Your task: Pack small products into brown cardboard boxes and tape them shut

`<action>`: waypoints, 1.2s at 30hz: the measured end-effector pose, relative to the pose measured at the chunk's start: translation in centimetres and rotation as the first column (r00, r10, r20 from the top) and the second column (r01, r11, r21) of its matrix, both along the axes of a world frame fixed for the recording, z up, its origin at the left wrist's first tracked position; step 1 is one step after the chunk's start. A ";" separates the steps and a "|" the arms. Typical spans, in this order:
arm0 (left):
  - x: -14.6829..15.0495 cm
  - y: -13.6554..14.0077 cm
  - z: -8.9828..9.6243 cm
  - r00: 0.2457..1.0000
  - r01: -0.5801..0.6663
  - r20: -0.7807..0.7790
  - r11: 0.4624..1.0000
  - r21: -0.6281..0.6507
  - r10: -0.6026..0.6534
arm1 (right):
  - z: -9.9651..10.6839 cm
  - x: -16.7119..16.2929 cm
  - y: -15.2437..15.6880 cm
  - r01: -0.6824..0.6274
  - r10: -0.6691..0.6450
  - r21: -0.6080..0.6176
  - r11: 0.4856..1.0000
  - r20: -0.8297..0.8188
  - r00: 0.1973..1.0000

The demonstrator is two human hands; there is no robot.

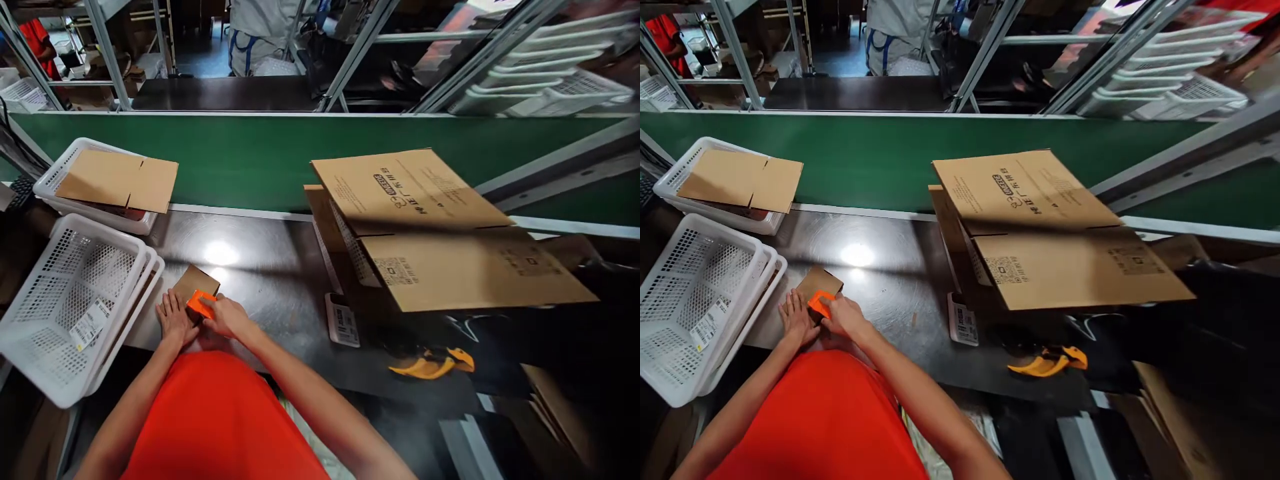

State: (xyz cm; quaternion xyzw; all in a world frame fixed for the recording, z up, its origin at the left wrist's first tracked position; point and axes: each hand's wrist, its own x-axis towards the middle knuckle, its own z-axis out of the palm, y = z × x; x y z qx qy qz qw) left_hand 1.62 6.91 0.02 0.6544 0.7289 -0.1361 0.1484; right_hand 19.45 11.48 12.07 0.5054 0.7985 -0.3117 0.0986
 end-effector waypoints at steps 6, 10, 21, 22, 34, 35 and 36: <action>-0.5 0.0 1.2 0.998 0.060 0.032 0.998 -0.035 -0.059 | 2.2 0.3 0.6 -0.039 0.039 0.007 0.999 0.009 0.999; -0.8 -0.4 1.2 0.996 0.079 0.051 0.997 0.002 -0.079 | 2.1 0.8 -1.0 -0.020 0.020 -0.006 1.000 0.019 1.000; -1.4 0.8 1.0 0.998 0.019 0.067 0.999 0.032 -0.021 | 3.0 3.0 -4.9 0.072 -0.064 -0.093 0.993 0.088 0.994; -1.4 1.0 1.2 0.998 0.006 0.064 1.000 0.031 -0.007 | 3.3 3.9 -5.5 0.078 -0.068 -0.104 0.992 0.098 0.993; -3.9 3.3 4.2 0.958 -0.026 0.285 0.998 -0.057 0.042 | 2.1 7.7 -8.3 0.112 -0.097 -0.139 0.984 0.111 0.989; -4.1 3.4 4.4 0.949 -0.025 0.313 0.997 -0.068 0.045 | 1.7 7.5 -8.0 0.111 -0.099 -0.126 0.986 0.100 0.990; -4.3 3.6 4.5 0.941 -0.021 0.336 0.997 -0.078 0.046 | 1.3 7.4 -7.7 0.111 -0.102 -0.111 0.988 0.091 0.991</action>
